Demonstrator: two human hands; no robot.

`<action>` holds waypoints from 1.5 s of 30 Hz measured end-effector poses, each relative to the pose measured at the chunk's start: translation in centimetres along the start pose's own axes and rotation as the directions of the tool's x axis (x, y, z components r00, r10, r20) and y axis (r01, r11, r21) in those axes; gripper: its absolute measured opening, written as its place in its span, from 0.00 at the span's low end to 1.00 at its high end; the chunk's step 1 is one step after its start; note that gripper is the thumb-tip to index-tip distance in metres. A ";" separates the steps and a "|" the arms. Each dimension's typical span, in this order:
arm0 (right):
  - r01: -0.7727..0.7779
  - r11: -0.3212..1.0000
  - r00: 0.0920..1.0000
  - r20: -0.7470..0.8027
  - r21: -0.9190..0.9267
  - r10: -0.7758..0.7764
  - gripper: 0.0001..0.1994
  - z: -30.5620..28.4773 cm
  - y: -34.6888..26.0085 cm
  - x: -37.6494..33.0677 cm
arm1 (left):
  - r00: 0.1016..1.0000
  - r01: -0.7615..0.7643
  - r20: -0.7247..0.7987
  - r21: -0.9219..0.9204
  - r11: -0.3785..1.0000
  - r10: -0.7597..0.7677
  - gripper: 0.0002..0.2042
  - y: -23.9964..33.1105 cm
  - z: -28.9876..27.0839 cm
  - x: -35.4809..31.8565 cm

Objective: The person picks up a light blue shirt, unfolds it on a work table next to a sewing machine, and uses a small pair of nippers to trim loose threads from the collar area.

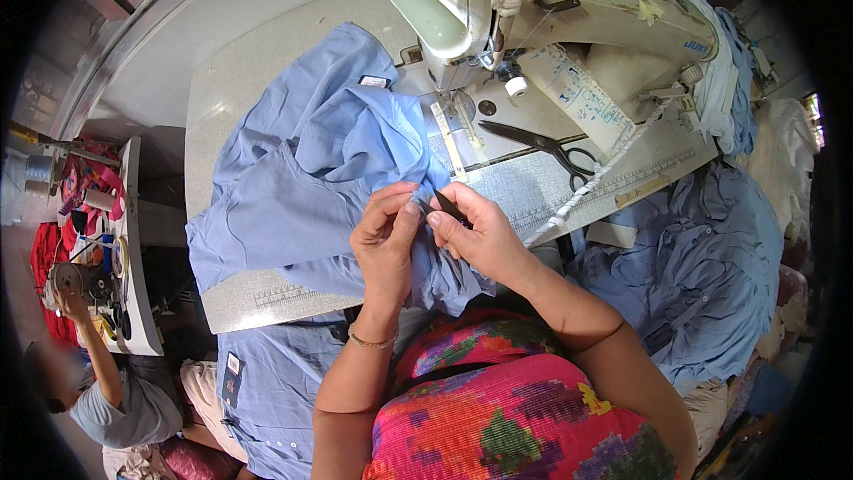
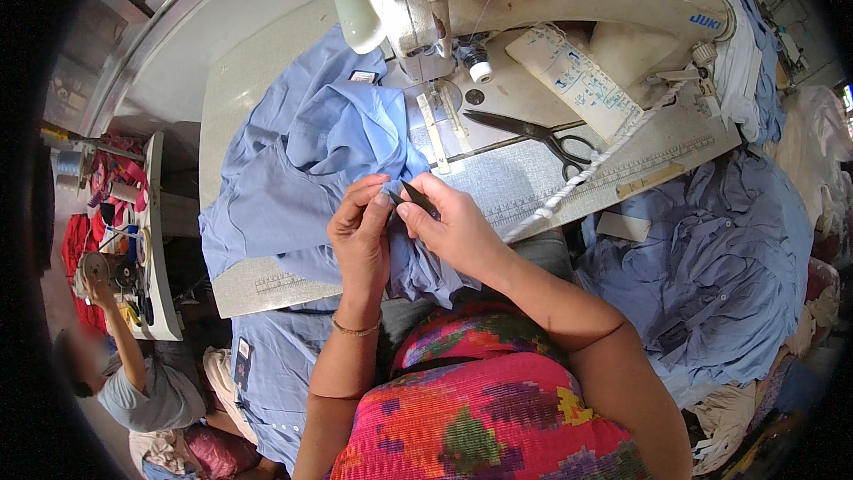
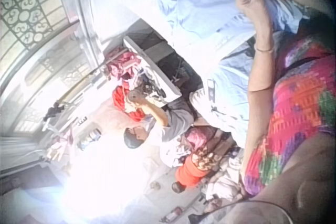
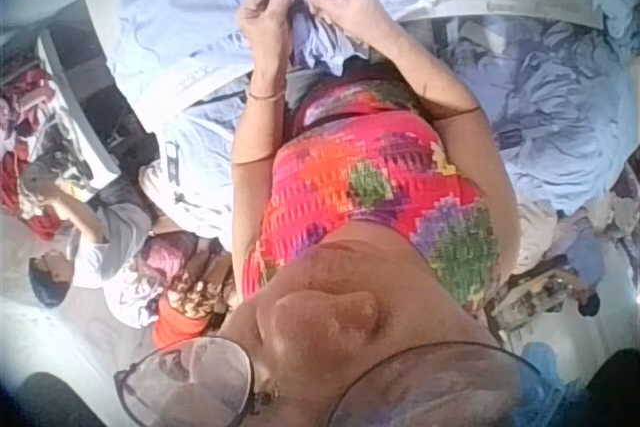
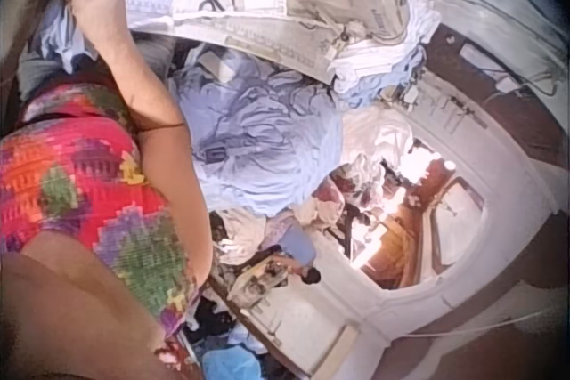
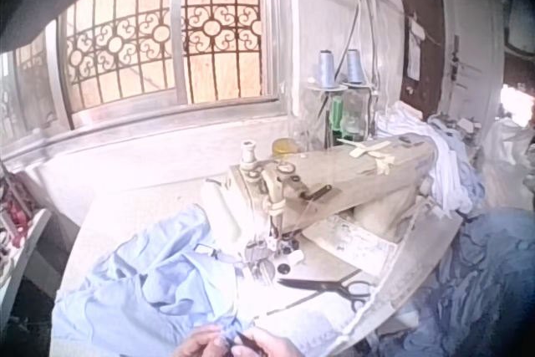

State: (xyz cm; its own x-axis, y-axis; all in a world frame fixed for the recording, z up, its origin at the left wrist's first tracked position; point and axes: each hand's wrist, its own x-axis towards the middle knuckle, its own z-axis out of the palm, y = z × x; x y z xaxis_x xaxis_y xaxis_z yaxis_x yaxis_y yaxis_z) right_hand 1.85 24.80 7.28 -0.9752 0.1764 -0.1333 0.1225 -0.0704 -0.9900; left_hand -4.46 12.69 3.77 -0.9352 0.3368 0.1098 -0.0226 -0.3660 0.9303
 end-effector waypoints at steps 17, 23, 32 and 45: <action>0.205 0.950 0.957 -0.153 -0.236 -0.245 0.08 1.1 1.4 -0.4 | 0.999 -0.033 -0.007 0.044 0.998 0.034 0.05 0.3 0.4 -0.2; 0.183 0.962 0.964 -0.153 -0.205 -0.216 0.08 1.2 1.5 -0.5 | 0.999 -0.028 -0.014 0.038 0.999 0.029 0.04 0.4 0.5 -0.2; 0.232 0.898 0.946 -0.126 -0.373 -0.297 0.08 1.0 0.6 -0.7 | 0.996 -0.092 0.008 0.094 0.991 0.091 0.04 0.3 0.3 -0.2; 0.200 0.923 0.970 -0.067 -0.328 -0.233 0.08 0.8 0.8 -0.6 | 0.998 0.048 0.038 -0.110 0.993 -0.044 0.04 0.2 -0.1 0.0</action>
State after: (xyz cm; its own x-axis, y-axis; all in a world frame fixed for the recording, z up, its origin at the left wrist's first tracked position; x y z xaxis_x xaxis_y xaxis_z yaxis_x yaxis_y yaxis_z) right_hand 2.42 23.89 6.64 -0.9624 0.2529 0.0987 -0.0213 0.2919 -0.9562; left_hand -4.55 12.52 3.89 -0.9192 0.3851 0.0820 -0.1059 -0.4423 0.8906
